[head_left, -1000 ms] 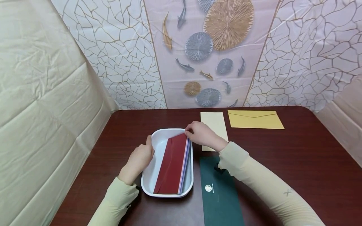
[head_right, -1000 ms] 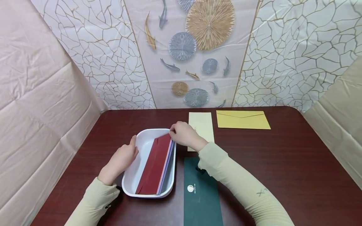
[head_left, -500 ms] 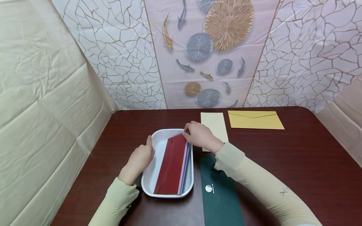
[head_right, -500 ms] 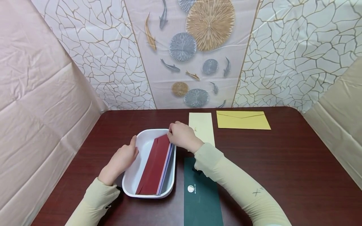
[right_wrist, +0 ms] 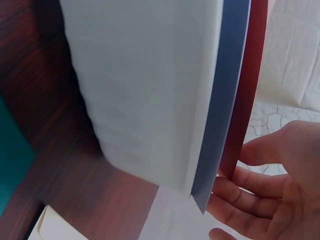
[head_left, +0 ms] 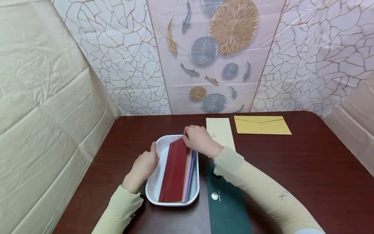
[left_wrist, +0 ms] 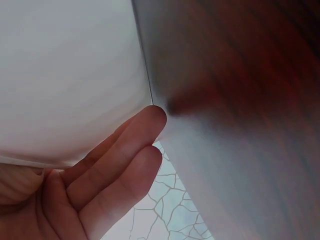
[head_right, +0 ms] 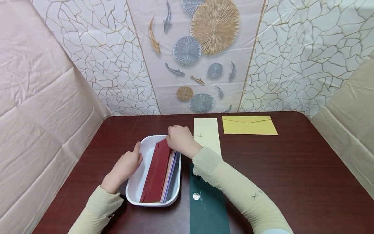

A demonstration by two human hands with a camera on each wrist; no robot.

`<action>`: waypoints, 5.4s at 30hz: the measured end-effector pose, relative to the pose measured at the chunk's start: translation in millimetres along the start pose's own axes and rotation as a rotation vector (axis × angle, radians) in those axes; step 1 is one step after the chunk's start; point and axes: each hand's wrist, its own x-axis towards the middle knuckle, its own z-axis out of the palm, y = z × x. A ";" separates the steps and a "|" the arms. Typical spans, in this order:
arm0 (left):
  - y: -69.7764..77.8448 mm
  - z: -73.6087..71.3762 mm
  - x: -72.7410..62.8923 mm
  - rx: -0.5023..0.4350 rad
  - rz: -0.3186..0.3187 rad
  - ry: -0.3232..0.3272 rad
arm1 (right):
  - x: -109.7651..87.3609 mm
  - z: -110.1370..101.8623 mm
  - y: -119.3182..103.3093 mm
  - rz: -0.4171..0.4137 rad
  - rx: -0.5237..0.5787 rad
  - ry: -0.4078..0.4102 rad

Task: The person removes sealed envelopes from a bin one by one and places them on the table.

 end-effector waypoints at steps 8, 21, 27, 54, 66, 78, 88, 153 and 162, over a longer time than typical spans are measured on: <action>0.3 0.4 -1.1 0.005 0.006 0.010 | 2.0 9.3 -15.0 0.022 0.109 -0.029; 1.3 0.6 -0.9 -0.009 0.021 0.039 | -3.4 36.1 -28.8 0.223 0.595 -0.095; 0.3 1.4 -1.7 -0.001 0.026 0.048 | -2.1 36.5 -28.3 0.244 0.614 -0.103; 2.1 3.1 -3.9 0.020 0.041 0.054 | -12.0 26.0 -16.2 0.375 0.768 -0.052; 1.8 3.0 -3.9 0.029 0.042 0.057 | -35.9 -19.7 17.3 0.450 0.975 -0.011; 0.3 1.7 -2.1 0.032 0.042 0.050 | -66.8 -44.0 46.3 0.489 1.170 -0.050; 0.4 1.6 -1.6 0.025 0.028 0.021 | -74.6 -45.2 50.6 0.500 1.225 -0.067; 0.4 -0.1 -0.5 -0.003 0.006 -0.045 | -213.0 -56.4 235.6 0.827 1.556 0.687; 1.2 -0.6 1.1 -0.009 -0.003 -0.067 | -216.9 -55.2 242.6 0.887 1.423 0.654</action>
